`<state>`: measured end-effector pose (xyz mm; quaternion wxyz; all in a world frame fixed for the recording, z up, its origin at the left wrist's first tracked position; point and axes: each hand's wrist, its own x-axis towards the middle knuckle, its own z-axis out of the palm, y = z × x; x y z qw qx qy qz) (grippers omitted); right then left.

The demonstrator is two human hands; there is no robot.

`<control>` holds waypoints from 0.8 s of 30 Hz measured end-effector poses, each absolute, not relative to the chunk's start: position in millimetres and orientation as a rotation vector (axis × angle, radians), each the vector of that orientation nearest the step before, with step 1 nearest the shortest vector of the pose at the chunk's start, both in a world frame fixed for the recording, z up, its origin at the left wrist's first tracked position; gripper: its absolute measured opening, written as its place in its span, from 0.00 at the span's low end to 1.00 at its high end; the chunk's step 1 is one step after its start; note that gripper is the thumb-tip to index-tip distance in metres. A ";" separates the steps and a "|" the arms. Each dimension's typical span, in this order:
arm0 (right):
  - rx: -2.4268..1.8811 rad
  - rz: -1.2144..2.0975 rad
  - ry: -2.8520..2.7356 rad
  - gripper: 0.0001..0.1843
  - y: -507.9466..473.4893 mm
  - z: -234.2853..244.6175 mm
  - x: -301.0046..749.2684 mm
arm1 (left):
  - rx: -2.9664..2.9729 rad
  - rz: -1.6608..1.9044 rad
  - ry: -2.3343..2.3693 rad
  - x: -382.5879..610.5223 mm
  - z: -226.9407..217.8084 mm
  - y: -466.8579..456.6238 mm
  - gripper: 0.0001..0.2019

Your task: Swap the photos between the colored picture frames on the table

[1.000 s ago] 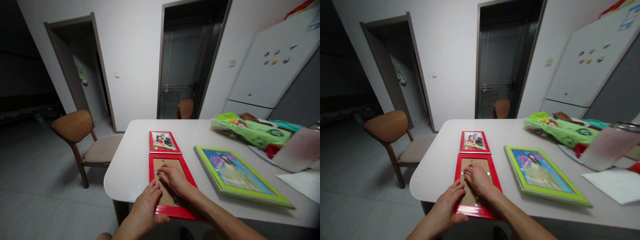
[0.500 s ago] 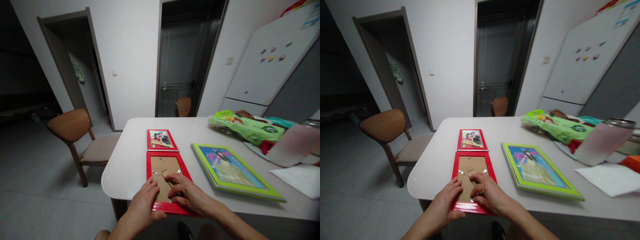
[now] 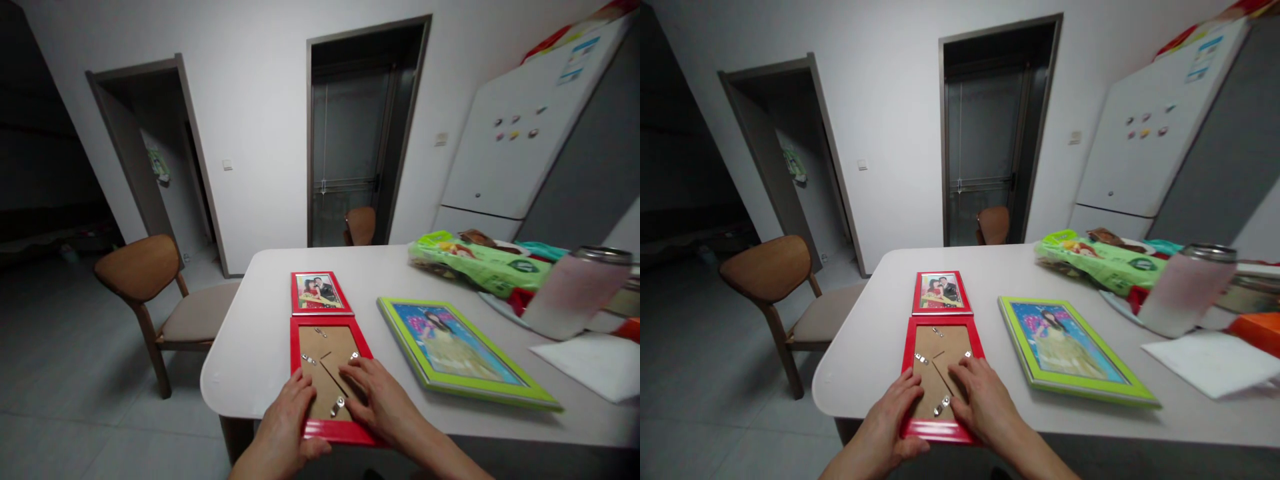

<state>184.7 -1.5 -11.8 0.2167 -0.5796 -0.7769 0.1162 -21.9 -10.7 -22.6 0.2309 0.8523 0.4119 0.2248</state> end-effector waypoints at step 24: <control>-1.688 0.240 -1.915 0.19 2.1 3.3 194.1 | 0.904 1.300 1.259 -94.7 -8.6 25.2 0.16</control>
